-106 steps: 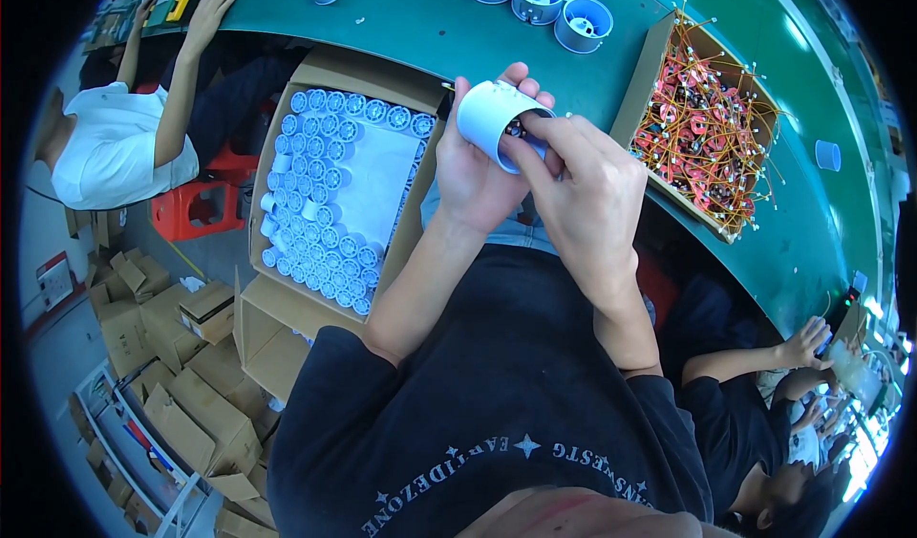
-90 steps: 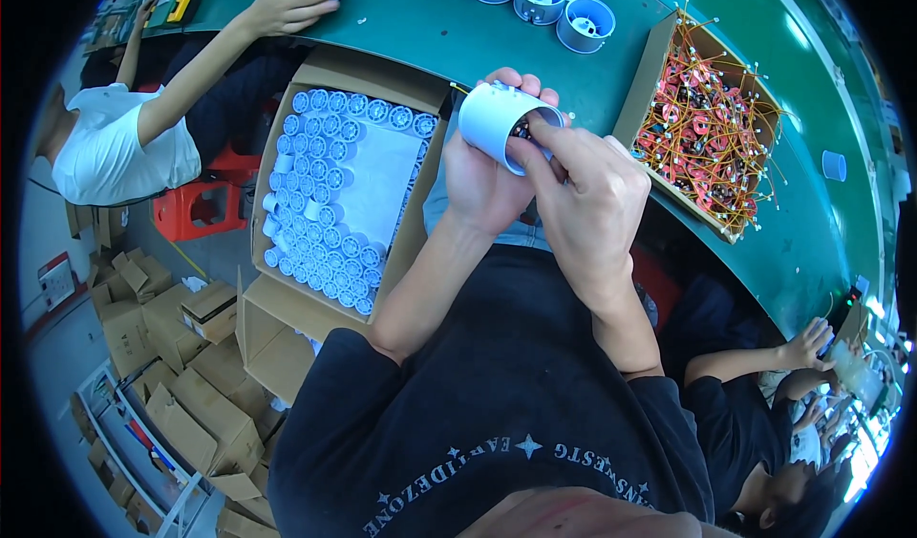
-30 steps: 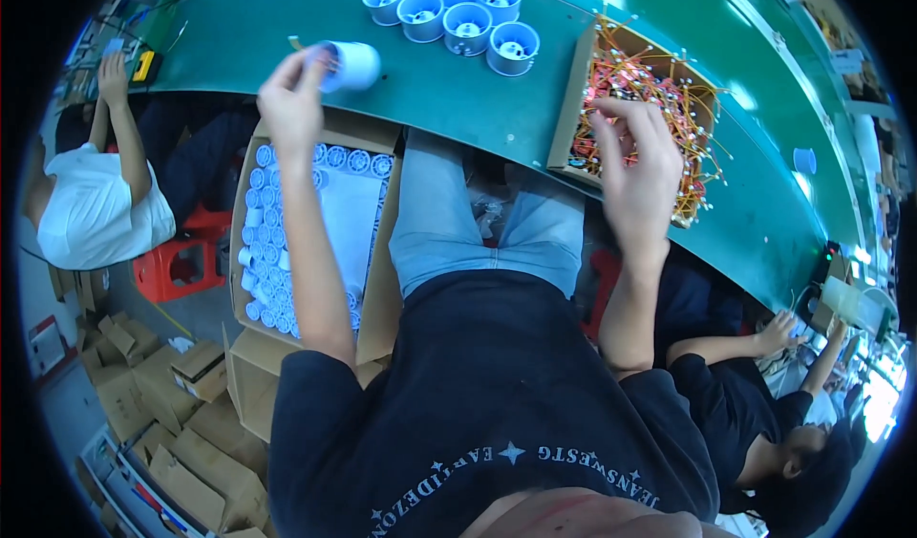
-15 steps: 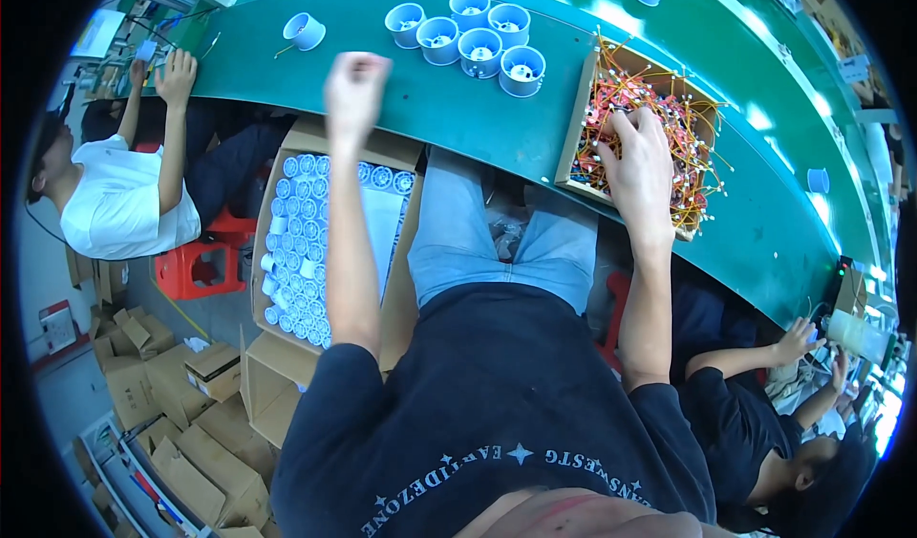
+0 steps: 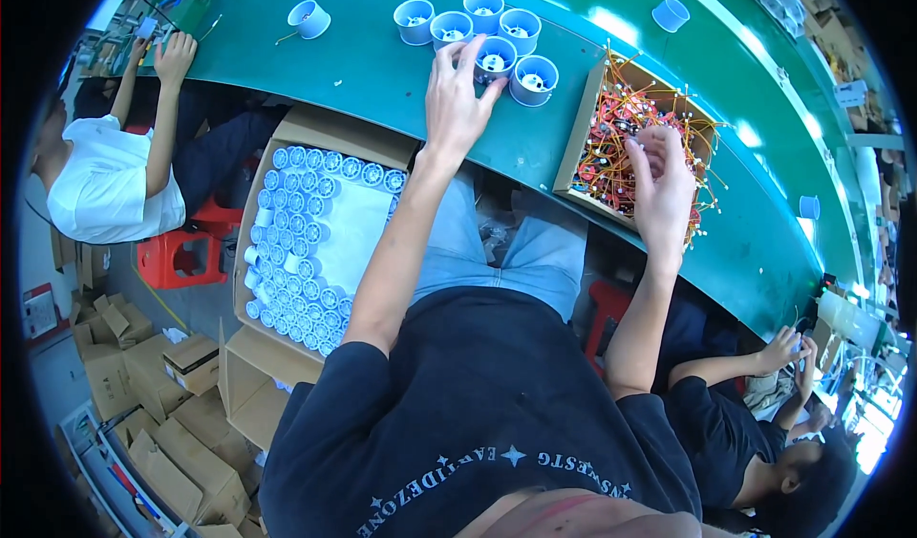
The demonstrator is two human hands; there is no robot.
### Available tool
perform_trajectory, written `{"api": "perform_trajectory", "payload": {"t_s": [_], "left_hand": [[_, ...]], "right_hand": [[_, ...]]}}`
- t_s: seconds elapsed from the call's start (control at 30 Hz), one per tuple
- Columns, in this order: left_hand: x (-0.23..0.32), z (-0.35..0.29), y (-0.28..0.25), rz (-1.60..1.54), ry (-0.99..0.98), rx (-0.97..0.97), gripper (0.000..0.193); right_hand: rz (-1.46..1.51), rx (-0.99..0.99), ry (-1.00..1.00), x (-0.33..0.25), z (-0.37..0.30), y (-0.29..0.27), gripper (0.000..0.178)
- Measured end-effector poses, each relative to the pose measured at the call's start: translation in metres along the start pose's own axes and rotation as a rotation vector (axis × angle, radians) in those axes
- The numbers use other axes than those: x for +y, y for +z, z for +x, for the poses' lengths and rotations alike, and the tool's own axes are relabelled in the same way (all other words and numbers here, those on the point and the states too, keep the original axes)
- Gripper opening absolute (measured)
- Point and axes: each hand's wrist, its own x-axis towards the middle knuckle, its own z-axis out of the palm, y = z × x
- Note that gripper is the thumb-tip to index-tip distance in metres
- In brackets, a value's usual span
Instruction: Manually assembling small components into blue plastic cylindrical housings at a workstation.
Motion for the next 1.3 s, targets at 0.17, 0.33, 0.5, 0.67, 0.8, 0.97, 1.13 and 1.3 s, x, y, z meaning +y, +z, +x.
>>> {"api": "perform_trajectory", "payload": {"t_s": [0.17, 0.33, 0.5, 0.67, 0.8, 0.97, 1.13, 1.3], "left_hand": [[0.015, -0.015, -0.023, -0.427, -0.276, -0.118, 0.065], [0.026, -0.047, -0.050, -0.973, -0.426, -0.099, 0.061], [0.030, -0.073, -0.060, -1.481, -0.674, -0.215, 0.061], [0.038, -0.078, -0.064, -1.519, -0.625, -0.157, 0.067], [0.048, -0.069, -0.067, -1.569, -0.574, -0.173, 0.070], [0.050, -0.065, -0.065, -1.615, -0.541, -0.300, 0.071], [0.050, -0.067, -0.064, -1.900, -0.566, -0.339, 0.060], [0.052, -0.070, -0.066, -1.823, -0.619, -0.367, 0.051]], "right_hand": [[0.247, -0.007, 0.117, -0.007, 0.002, -0.001, 0.024], [0.295, 0.013, 0.037, 0.004, 0.010, -0.006, 0.026], [0.227, 0.055, 0.042, 0.005, 0.023, -0.009, 0.025], [-0.346, 0.179, -0.097, -0.006, 0.020, -0.017, 0.023], [0.151, 0.211, 0.083, -0.007, 0.025, -0.021, 0.022], [0.308, 0.217, 0.101, -0.003, 0.032, -0.027, 0.022], [-0.160, -0.001, 0.165, -0.009, 0.028, -0.033, 0.023], [0.044, 0.102, 0.063, -0.010, 0.024, -0.041, 0.023]]}}
